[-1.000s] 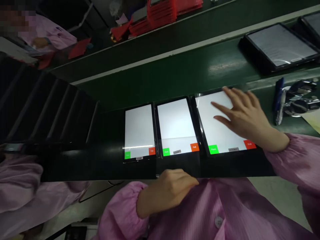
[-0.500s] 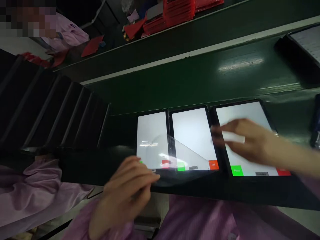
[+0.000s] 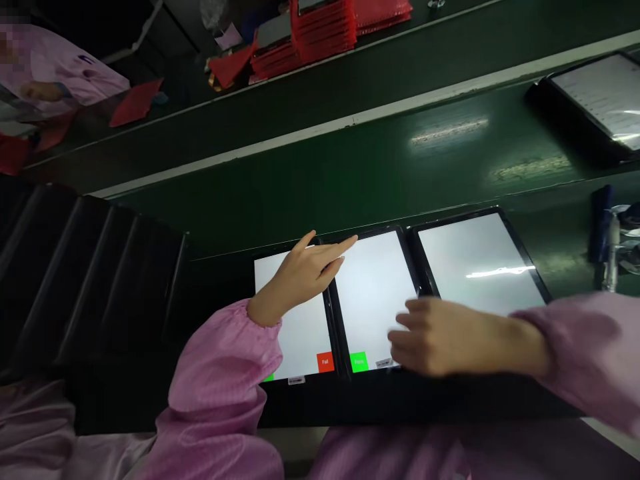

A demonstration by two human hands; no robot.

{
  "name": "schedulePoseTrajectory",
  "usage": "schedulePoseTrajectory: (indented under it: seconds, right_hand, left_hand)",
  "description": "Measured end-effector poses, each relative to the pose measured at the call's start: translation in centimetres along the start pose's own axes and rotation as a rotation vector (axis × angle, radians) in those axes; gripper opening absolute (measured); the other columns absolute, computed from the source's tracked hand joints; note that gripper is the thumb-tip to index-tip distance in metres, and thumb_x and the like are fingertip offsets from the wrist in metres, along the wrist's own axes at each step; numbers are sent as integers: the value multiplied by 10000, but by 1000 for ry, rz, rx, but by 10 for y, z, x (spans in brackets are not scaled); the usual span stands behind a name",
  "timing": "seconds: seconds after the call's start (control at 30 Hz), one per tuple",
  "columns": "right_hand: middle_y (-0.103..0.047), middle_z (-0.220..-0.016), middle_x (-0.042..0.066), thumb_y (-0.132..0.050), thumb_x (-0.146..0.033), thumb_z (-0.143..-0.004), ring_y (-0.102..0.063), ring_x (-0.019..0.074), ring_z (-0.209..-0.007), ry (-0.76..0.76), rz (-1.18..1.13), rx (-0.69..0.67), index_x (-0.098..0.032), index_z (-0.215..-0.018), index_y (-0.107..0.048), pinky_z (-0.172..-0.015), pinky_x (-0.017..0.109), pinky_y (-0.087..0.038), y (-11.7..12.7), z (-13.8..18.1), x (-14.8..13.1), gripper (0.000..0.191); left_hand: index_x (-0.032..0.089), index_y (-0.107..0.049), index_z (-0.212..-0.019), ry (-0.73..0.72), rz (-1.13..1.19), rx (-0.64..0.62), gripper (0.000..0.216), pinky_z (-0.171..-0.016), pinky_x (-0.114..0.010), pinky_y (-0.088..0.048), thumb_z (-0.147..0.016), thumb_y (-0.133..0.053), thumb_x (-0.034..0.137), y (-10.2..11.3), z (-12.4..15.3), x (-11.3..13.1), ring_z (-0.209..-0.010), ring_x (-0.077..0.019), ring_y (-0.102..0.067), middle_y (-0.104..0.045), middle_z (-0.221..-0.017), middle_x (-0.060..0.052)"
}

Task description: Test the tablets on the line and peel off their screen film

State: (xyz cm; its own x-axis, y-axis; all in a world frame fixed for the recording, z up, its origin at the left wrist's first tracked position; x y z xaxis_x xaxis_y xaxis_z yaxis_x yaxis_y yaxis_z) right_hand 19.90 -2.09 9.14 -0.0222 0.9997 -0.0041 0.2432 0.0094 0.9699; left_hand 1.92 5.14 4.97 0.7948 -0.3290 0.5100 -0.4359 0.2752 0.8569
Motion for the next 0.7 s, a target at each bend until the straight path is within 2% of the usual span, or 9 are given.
schedulePoseTrajectory:
  seconds: [0.07, 0.1, 0.17, 0.2, 0.23, 0.3, 0.4, 0.5, 0.7]
  right_hand:
    - [-747, -783, -53, -666, -48, -870, -617, 89, -542, -105, -137, 20, -251, -824, -750, -454, 235, -504, -10, -8, 42, 225]
    - [-770, -833, -38, -672, -58, -885, -647, 93, -575, -232, -310, 68, -221, -882, -752, -481, 228, -498, -14, -10, 73, 181]
    - [-773, -863, -14, -665, -139, -937, -678, 107, -630, -384, -439, 162, -196, -912, -728, -550, 232, -524, -20, -8, 128, 89]
    - [-769, -872, 6, -692, -194, -939, -696, 131, -681, -506, -532, 250, -189, -900, -714, -580, 248, -534, -19, -3, 158, 45]
    - [-762, -877, 21, -717, -251, -932, -702, 153, -718, -598, -577, 334, -191, -882, -698, -596, 266, -541, -17, 3, 182, 80]
    - [-747, -892, 44, -769, -343, -894, -698, 190, -772, -741, -647, 470, -205, -857, -673, -625, 307, -557, -9, 17, 217, 172]
    - [-732, -920, 48, -799, -422, -867, -672, 197, -788, -789, -645, 533, -232, -859, -650, -681, 354, -593, 5, 28, 231, 242]
    - [-723, -930, 38, -817, -462, -862, -650, 177, -786, -798, -642, 528, -244, -870, -637, -722, 357, -612, 16, 33, 222, 283]
    - [-712, -910, 24, -810, -451, -860, -640, 184, -751, -797, -639, 503, -264, -852, -623, -709, 389, -615, 24, 29, 199, 265]
  left_hand:
    - [265, -601, -1510, 75, 29, 25, 490, -1308, -583, -314, -1082, -404, 397, 6, 4, -14, -1172, -214, -741, -757, -1371, -47]
    - [248, -632, -1478, 140, 50, 83, 491, -1275, -550, -385, -1071, -419, 421, 13, 7, -25, -1229, -233, -722, -736, -1411, -60]
    - [195, -690, -1398, 288, 84, 221, 500, -1106, -452, -564, -1050, -424, 436, 26, 18, -49, -1267, -270, -706, -739, -1398, -101]
    - [174, -712, -1359, 345, 96, 263, 503, -995, -401, -616, -1040, -429, 440, 29, 24, -59, -1240, -279, -719, -756, -1359, -118]
    - [161, -731, -1322, 378, 106, 280, 499, -902, -362, -636, -1029, -442, 445, 30, 28, -66, -1201, -282, -734, -772, -1316, -128]
    - [162, -763, -1257, 380, 108, 276, 477, -825, -335, -638, -1010, -477, 454, 28, 32, -71, -1150, -282, -747, -791, -1256, -129]
    - [183, -795, -1188, 343, 97, 271, 429, -788, -330, -632, -996, -513, 444, 26, 31, -68, -1095, -274, -754, -803, -1186, -116]
    - [204, -814, -1128, 331, 96, 281, 351, -771, -323, -622, -972, -580, 413, 27, 26, -66, -1053, -263, -760, -810, -1141, -101]
    - [217, -799, -933, 324, 73, 369, 158, -1034, -456, -577, -917, -664, 299, 31, 18, -64, -1109, -267, -748, -820, -1125, -74]
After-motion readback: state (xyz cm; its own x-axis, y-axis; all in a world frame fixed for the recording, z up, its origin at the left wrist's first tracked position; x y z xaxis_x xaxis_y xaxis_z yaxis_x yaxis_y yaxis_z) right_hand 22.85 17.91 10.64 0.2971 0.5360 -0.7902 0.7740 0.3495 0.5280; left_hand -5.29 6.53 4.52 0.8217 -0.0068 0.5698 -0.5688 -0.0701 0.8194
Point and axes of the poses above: each hand's wrist, its own z-axis away from the middle knuckle, its own y-axis out of the back of the hand, x = y × z, the point moved 7 cm from there along -z, towards the middle knuckle
